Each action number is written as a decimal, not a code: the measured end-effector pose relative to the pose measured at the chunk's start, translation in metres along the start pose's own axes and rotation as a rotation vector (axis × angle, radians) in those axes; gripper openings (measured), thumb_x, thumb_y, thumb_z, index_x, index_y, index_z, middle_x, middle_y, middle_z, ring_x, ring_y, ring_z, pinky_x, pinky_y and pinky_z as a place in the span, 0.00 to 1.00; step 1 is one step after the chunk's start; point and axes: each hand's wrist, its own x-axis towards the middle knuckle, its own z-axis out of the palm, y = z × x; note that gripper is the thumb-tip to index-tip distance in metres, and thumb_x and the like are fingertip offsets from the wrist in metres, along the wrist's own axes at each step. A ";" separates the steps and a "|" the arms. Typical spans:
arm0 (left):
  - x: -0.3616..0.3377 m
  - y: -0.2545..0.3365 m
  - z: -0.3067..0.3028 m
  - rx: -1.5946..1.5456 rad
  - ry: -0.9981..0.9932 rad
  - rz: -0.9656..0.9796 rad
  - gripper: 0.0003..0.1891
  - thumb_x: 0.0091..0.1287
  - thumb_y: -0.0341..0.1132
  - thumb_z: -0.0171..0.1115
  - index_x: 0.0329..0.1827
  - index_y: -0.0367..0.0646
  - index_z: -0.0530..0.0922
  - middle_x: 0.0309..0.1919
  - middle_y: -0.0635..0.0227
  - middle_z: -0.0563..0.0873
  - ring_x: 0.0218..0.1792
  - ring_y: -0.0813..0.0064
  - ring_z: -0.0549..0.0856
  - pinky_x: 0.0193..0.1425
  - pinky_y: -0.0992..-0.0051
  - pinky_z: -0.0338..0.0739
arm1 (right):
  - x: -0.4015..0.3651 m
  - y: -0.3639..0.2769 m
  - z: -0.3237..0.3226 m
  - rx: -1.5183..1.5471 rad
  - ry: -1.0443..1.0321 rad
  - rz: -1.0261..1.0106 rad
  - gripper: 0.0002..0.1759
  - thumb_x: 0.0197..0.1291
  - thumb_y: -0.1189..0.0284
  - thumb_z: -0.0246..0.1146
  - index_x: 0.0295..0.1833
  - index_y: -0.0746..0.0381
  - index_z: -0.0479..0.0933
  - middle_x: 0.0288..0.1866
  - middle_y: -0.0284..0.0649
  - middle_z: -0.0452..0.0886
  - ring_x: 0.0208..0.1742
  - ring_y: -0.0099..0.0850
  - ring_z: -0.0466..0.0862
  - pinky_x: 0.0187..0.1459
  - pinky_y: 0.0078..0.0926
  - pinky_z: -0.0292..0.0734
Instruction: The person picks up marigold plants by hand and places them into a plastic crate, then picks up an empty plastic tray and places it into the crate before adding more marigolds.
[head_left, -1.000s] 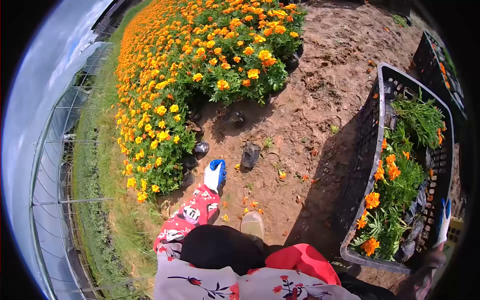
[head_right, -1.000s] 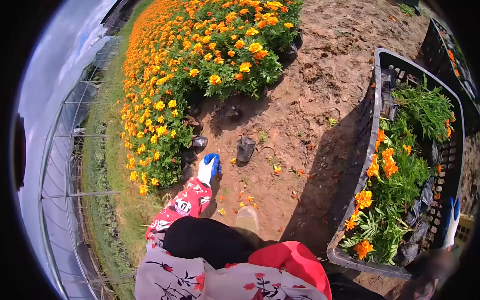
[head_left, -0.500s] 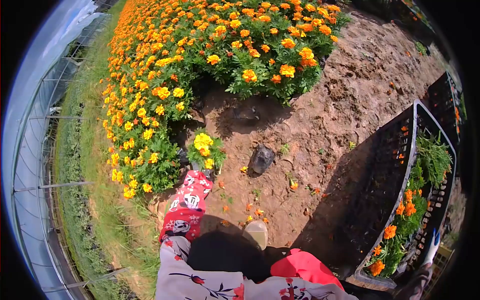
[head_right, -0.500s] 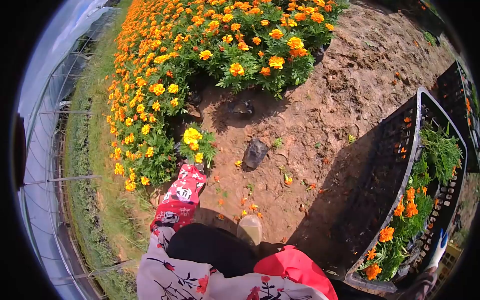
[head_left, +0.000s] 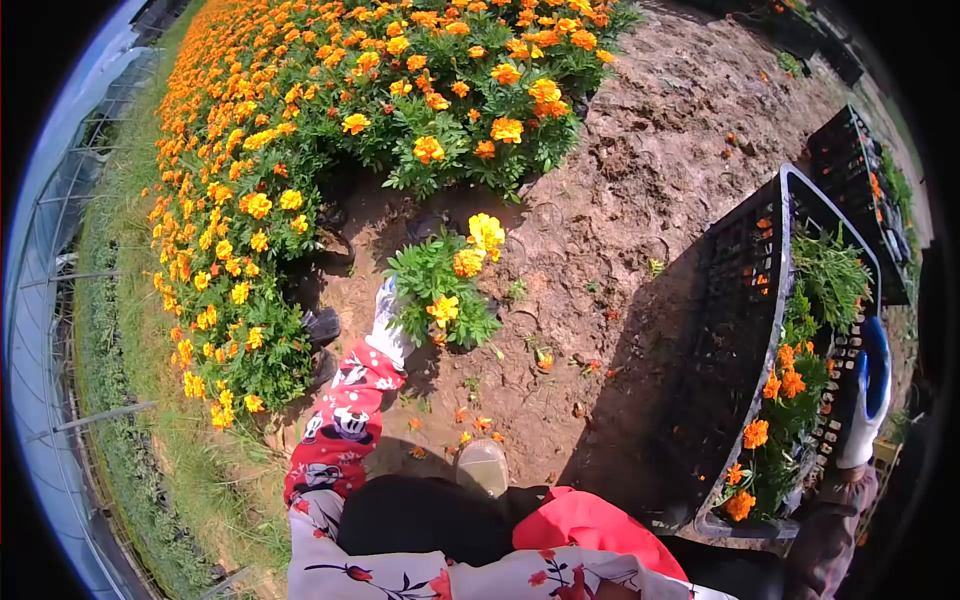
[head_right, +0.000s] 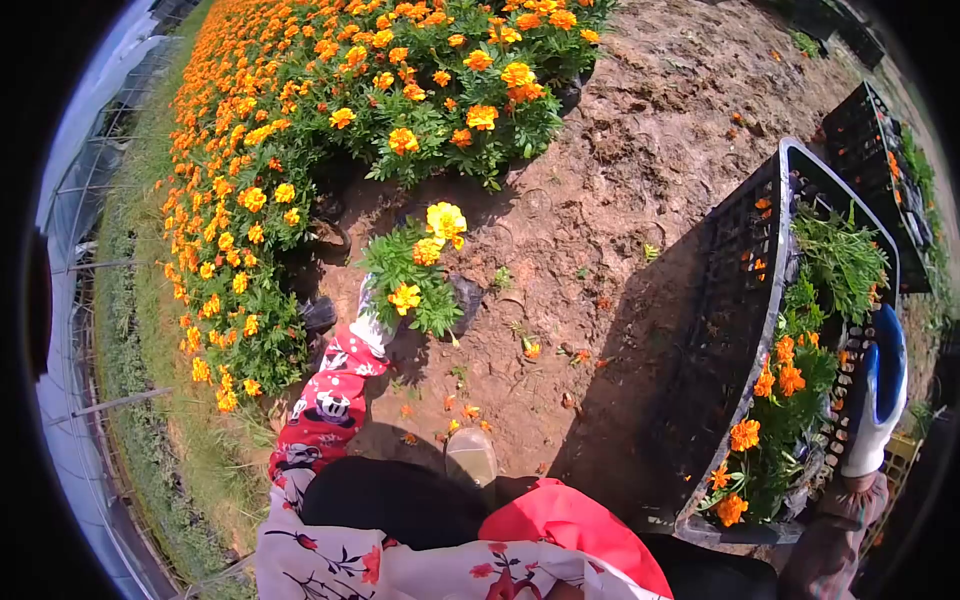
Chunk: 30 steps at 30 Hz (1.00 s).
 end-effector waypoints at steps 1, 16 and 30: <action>0.001 0.011 0.002 -0.023 -0.015 0.046 0.22 0.54 0.41 0.61 0.52 0.45 0.75 0.50 0.61 0.76 0.50 0.57 0.74 0.55 0.59 0.67 | 0.008 -0.043 0.028 -0.116 -0.155 -0.072 0.22 0.62 0.79 0.54 0.63 0.67 0.67 0.58 0.44 0.73 0.57 0.32 0.75 0.59 0.30 0.68; -0.039 0.093 -0.004 0.667 0.318 0.635 0.22 0.51 0.35 0.62 0.51 0.49 0.73 0.50 0.63 0.76 0.52 0.60 0.74 0.59 0.59 0.66 | -0.023 -0.101 0.288 0.229 -1.297 0.275 0.19 0.62 0.56 0.59 0.31 0.63 0.76 0.20 0.36 0.78 0.20 0.25 0.77 0.22 0.24 0.73; -0.088 -0.058 0.017 0.453 0.015 -0.128 0.19 0.62 0.38 0.53 0.56 0.47 0.74 0.53 0.58 0.78 0.55 0.57 0.75 0.58 0.61 0.69 | -0.010 -0.062 0.226 0.181 -1.137 -0.087 0.39 0.50 0.65 0.72 0.66 0.63 0.64 0.58 0.45 0.75 0.55 0.33 0.78 0.54 0.29 0.74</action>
